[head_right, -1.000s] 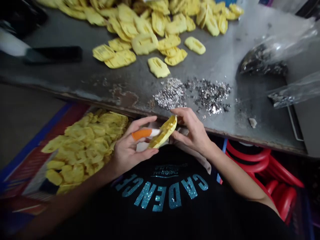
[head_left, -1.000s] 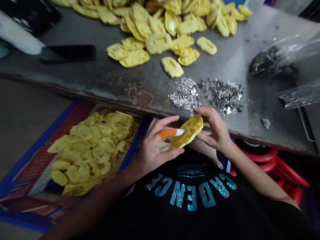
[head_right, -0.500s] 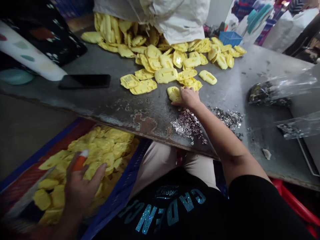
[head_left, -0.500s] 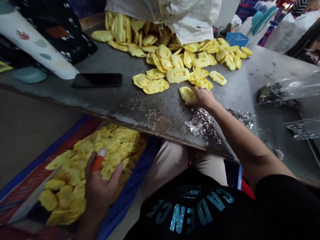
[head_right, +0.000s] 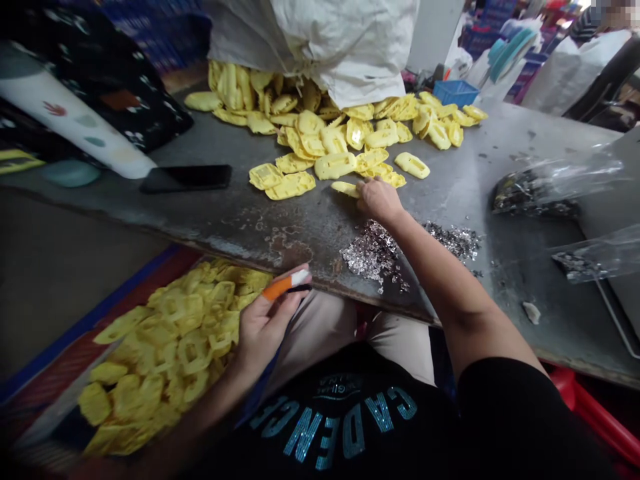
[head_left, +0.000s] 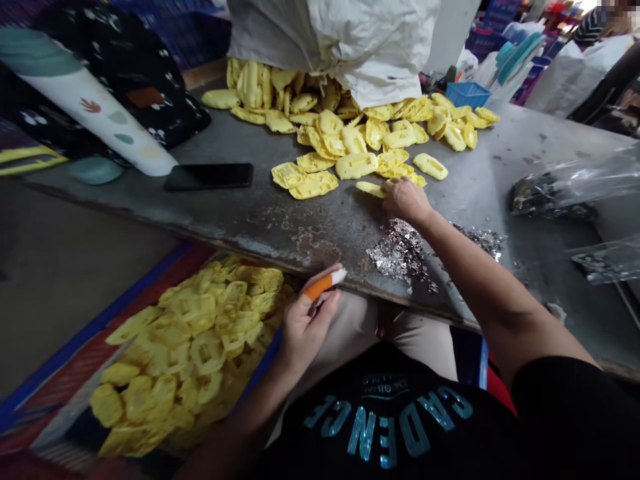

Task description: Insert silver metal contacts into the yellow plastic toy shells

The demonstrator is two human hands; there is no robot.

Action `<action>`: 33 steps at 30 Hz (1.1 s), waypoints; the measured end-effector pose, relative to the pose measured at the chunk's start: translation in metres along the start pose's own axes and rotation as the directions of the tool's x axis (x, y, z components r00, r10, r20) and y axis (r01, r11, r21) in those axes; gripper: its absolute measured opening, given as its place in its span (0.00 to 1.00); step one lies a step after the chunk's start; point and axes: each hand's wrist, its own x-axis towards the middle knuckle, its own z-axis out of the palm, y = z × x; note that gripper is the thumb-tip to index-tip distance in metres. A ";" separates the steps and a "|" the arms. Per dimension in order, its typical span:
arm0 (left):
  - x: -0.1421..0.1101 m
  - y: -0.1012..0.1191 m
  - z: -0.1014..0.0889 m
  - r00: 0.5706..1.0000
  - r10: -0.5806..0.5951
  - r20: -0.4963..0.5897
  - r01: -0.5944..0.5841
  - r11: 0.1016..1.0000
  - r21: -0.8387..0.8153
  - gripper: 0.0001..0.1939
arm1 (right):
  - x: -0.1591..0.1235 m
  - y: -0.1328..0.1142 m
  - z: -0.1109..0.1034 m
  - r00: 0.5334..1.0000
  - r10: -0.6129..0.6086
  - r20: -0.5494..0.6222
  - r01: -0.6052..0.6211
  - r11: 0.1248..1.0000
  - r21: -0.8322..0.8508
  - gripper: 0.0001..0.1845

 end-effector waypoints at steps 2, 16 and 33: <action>0.004 0.009 0.011 0.993 -0.114 0.025 0.116 0.979 -0.166 0.18 | -0.003 0.007 -0.006 0.996 0.026 -0.089 -0.024 0.999 0.023 0.20; 0.013 0.041 0.051 0.697 -0.479 0.534 0.714 0.530 -0.457 0.19 | -0.239 -0.049 -0.016 0.597 -0.496 -0.630 0.661 0.750 0.036 0.10; -0.024 0.026 0.048 0.729 -0.166 0.665 0.418 0.876 -0.239 0.24 | -0.297 -0.073 0.043 0.966 -0.058 0.254 -0.255 -0.400 0.880 0.30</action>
